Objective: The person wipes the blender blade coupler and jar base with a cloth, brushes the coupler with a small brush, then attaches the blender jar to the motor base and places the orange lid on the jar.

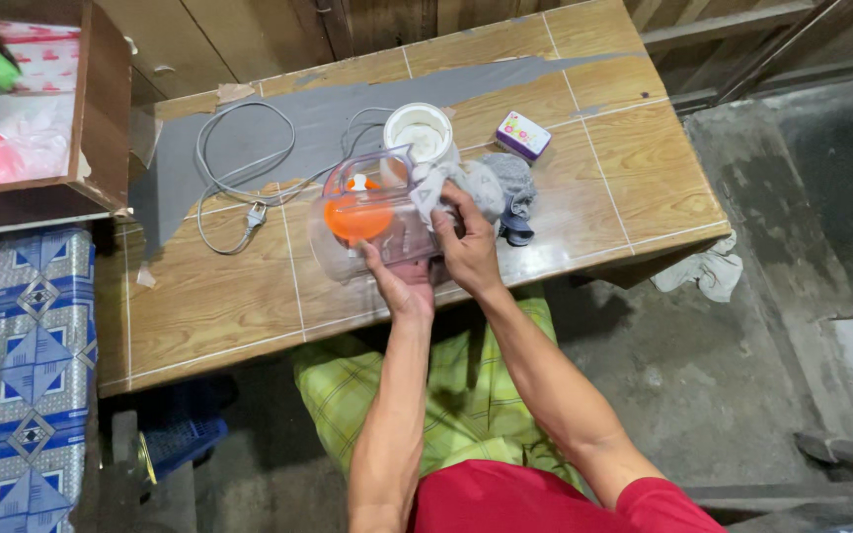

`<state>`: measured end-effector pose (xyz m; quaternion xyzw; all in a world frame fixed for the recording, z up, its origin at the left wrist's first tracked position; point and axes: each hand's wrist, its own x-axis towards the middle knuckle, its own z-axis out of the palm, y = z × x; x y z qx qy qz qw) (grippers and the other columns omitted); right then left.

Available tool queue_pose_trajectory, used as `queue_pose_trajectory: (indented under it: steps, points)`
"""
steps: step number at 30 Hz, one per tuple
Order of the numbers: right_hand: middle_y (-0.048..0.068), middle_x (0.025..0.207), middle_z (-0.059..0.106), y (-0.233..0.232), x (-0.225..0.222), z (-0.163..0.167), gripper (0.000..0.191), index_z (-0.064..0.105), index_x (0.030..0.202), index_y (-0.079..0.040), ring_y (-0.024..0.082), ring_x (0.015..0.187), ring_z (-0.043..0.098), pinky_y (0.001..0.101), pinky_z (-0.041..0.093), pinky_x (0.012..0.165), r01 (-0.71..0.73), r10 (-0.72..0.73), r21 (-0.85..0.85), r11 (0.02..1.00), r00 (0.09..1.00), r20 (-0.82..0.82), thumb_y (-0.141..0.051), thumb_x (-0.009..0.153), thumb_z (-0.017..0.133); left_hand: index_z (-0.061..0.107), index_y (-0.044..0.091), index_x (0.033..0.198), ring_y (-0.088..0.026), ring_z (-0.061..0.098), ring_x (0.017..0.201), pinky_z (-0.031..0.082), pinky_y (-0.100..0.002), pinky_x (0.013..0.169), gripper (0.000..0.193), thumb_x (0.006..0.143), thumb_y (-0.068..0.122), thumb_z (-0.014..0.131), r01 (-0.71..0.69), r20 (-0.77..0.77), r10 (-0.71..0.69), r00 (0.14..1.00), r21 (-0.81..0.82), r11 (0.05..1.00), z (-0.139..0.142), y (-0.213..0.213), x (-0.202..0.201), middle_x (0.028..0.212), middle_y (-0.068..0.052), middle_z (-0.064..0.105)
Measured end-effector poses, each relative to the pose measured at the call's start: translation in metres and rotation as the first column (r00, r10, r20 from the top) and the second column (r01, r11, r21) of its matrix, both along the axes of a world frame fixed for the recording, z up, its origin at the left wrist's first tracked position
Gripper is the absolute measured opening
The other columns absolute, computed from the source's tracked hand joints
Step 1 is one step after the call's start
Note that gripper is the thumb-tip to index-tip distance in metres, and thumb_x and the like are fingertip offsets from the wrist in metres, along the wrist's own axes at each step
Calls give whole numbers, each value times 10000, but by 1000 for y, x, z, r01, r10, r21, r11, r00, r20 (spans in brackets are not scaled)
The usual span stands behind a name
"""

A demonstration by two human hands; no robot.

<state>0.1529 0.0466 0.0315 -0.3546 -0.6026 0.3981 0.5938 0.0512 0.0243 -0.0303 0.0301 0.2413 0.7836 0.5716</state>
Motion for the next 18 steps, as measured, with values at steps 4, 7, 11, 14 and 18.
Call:
queue_pose_trajectory:
  steps: [4, 7, 11, 14, 18]
  points:
    - [89, 1415, 631, 15, 10, -12, 419, 539, 1463, 5, 133, 1290, 568, 261, 435, 1099, 13, -19, -190, 982, 999, -30, -161, 1079, 541, 362, 165, 1530, -317, 483, 1384, 428, -568, 1134, 808, 890, 500, 723, -142, -118, 140, 983, -14, 990, -4, 3, 7, 1530, -105, 447]
    - [95, 1357, 674, 30, 12, -26, 397, 576, 1420, 39, 124, 1219, 599, 258, 465, 1055, 74, -128, -325, 943, 981, -148, -157, 1075, 547, 286, 217, 1541, -300, 445, 1415, 415, -547, 1152, 853, 876, 349, 803, -144, -198, 163, 966, 108, 984, -6, 2, 14, 1556, -96, 420]
    - [86, 1197, 727, 29, 16, -29, 371, 659, 1356, 74, 102, 1039, 595, 259, 493, 928, 36, -150, -404, 914, 956, -253, -161, 1091, 550, 287, 215, 1529, -312, 469, 1404, 425, -535, 1159, 829, 893, 299, 813, -132, -219, 175, 960, 199, 971, -5, -2, 18, 1543, -128, 449]
    - [107, 1153, 764, 12, 13, -15, 337, 674, 1320, 60, 103, 1025, 618, 254, 517, 908, 282, -287, -332, 900, 957, 36, -149, 1081, 562, 315, 215, 1515, -288, 485, 1385, 442, -530, 1135, 797, 892, 348, 794, -122, -169, 145, 975, 136, 983, 1, 5, 18, 1527, -106, 460]
    - [142, 1339, 705, -13, 7, 5, 398, 601, 1396, 27, 117, 1163, 663, 254, 513, 974, 272, -268, -44, 961, 960, 81, 25, 1002, 548, 385, 160, 1511, -285, 527, 1337, 470, -519, 1093, 782, 894, 482, 742, -67, -54, 67, 996, -6, 998, 15, 7, 16, 1490, -97, 500]
